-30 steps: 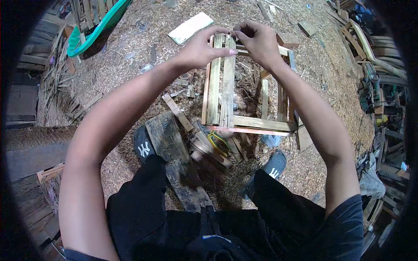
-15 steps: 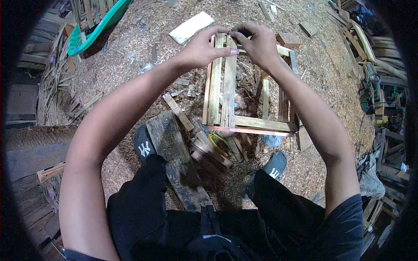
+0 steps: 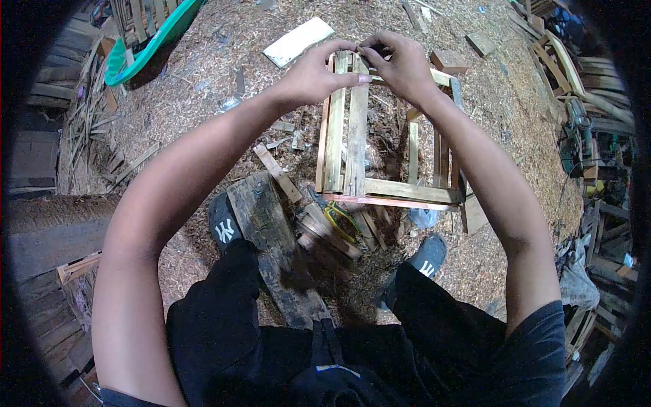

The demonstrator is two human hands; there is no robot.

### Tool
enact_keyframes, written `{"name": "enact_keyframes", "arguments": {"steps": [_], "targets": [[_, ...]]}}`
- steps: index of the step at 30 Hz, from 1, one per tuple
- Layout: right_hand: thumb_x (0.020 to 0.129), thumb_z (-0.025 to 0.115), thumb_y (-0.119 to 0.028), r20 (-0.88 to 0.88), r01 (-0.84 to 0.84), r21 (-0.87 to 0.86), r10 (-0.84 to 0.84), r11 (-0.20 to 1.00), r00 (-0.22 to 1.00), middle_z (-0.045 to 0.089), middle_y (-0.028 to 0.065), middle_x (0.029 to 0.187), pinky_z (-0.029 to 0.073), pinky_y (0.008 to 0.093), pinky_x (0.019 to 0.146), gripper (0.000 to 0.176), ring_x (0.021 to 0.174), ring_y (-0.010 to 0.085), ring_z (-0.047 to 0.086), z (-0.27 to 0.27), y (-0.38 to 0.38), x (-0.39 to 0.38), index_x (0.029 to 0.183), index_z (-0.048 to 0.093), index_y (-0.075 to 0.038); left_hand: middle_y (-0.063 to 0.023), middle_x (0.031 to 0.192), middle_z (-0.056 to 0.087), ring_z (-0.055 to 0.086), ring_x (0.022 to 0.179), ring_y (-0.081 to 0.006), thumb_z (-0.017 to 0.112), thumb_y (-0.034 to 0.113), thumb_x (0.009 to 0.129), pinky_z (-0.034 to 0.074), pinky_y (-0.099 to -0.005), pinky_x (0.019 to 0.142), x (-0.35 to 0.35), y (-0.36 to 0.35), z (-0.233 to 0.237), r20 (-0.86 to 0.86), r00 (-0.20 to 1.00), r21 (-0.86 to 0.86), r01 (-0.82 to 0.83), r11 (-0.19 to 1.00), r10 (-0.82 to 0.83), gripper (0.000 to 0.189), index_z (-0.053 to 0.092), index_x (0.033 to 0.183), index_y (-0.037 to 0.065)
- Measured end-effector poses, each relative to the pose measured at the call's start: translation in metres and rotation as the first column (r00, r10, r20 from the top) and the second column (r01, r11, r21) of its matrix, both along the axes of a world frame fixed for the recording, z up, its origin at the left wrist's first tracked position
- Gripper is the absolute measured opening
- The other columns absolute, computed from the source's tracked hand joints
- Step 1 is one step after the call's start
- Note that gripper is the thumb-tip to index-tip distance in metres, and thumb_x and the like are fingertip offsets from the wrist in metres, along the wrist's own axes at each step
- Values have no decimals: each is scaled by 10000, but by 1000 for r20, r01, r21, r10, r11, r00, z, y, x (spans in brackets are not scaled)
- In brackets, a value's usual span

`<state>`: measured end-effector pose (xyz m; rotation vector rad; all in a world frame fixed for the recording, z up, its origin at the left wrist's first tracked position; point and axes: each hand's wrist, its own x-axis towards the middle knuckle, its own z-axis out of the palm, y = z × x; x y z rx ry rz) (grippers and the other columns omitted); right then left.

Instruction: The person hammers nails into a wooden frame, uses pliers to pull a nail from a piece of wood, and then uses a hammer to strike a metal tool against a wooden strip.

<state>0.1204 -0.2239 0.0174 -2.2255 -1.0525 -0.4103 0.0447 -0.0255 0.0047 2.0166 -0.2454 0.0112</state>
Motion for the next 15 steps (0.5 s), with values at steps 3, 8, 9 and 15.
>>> {"name": "enact_keyframes", "arguments": {"steps": [3, 8, 9, 15], "targets": [[933, 745, -163, -83, 30, -15, -31, 999, 996, 756, 137, 914, 585, 365, 757, 171, 826, 243, 750, 4, -1, -2, 1041, 747, -30, -146, 1222, 689, 668, 1141, -228, 846, 407, 859, 524, -385, 1004, 1, 1, -3, -2, 1000, 31, -8, 999, 8, 718, 560, 1422, 66], [942, 740, -168, -110, 23, 7, -22, 1000, 994, 760, 127, 898, 587, 350, 748, 180, 824, 199, 757, 6, -2, -3, 1039, 726, -16, -105, 1233, 685, 659, 1142, -197, 830, 363, 890, 525, -366, 1009, 0, 0, 1, -49, 999, 65, -11, 998, 14, 676, 548, 1445, 100], [942, 740, -168, -111, 22, 8, -21, 1000, 994, 760, 127, 898, 587, 350, 748, 180, 824, 199, 757, 3, -2, -2, 1039, 726, -16, -106, 1235, 684, 659, 1145, -196, 830, 363, 890, 525, -366, 1011, 0, 0, 1, -55, 998, 55, -7, 998, 10, 677, 547, 1446, 101], [918, 730, -170, -155, -6, 90, 20, 996, 988, 742, 160, 884, 574, 415, 769, 171, 833, 307, 746, 7, -3, -3, 1025, 734, -37, -114, 1249, 680, 658, 1155, -197, 826, 350, 895, 522, -367, 1023, 1, 0, 1, -31, 1000, 59, 3, 998, -1, 664, 546, 1442, 97]]}}
